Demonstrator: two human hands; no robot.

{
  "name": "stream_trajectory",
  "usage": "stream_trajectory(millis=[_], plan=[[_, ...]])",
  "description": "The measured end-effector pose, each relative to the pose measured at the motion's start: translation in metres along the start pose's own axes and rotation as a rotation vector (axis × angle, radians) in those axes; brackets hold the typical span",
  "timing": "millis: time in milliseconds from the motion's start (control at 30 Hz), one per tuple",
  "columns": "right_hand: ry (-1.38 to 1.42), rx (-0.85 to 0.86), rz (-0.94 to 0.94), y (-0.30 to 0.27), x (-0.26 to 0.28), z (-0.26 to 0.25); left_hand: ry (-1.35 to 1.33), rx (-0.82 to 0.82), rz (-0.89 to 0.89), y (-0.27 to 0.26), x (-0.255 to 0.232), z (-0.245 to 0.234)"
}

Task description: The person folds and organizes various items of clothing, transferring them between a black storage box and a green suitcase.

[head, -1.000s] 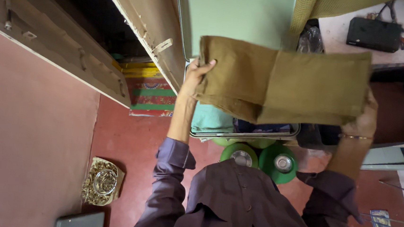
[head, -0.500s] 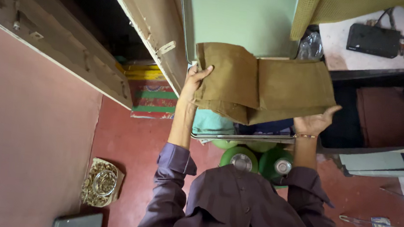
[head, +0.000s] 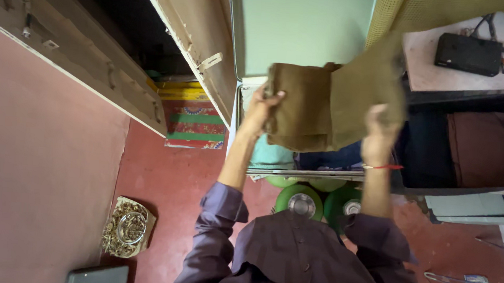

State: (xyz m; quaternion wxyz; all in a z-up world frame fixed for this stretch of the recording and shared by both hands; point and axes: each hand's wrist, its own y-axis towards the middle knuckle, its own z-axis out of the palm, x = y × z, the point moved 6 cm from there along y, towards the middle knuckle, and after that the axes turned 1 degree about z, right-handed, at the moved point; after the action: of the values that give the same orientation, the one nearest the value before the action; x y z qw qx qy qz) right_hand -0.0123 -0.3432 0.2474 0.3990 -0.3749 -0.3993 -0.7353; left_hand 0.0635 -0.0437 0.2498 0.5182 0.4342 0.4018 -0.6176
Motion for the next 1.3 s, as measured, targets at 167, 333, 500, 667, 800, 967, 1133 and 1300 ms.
stream_trajectory(millis=[167, 333, 500, 667, 800, 967, 1133, 1300], plan=[[-0.935, 0.683, -0.322, -0.047, 0.046, 0.133, -0.321, 0.072, 0.143, 0.003, 0.006, 0.052], [-0.645, 0.529, -0.029, -0.04, 0.062, 0.131, -0.21, 0.04, 0.191, -0.008, 0.007, 0.061], [-0.804, 0.429, 0.205, -0.03, 0.043, 0.122, 0.175, 0.193, 0.287, -0.02, 0.005, 0.082], [-0.718, 0.353, -0.004, -0.028, 0.038, 0.109, 0.104, 0.255, 0.094, -0.025, 0.0, 0.08], [-0.724, 0.316, 0.102, -0.022, 0.029, 0.099, 0.055, 0.323, 0.143, -0.031, -0.01, 0.089], [-0.723, 0.325, -0.034, -0.022, 0.048, 0.11, 0.107, 0.357, 0.374, -0.037, -0.019, 0.097], [-0.748, 0.203, -0.012, -0.017, 0.031, 0.097, 0.384, 0.193, 0.3, -0.038, -0.014, 0.09], [-0.497, 0.231, 0.069, -0.002, -0.003, 0.063, 0.216, 0.197, 0.507, -0.001, 0.023, 0.058]])
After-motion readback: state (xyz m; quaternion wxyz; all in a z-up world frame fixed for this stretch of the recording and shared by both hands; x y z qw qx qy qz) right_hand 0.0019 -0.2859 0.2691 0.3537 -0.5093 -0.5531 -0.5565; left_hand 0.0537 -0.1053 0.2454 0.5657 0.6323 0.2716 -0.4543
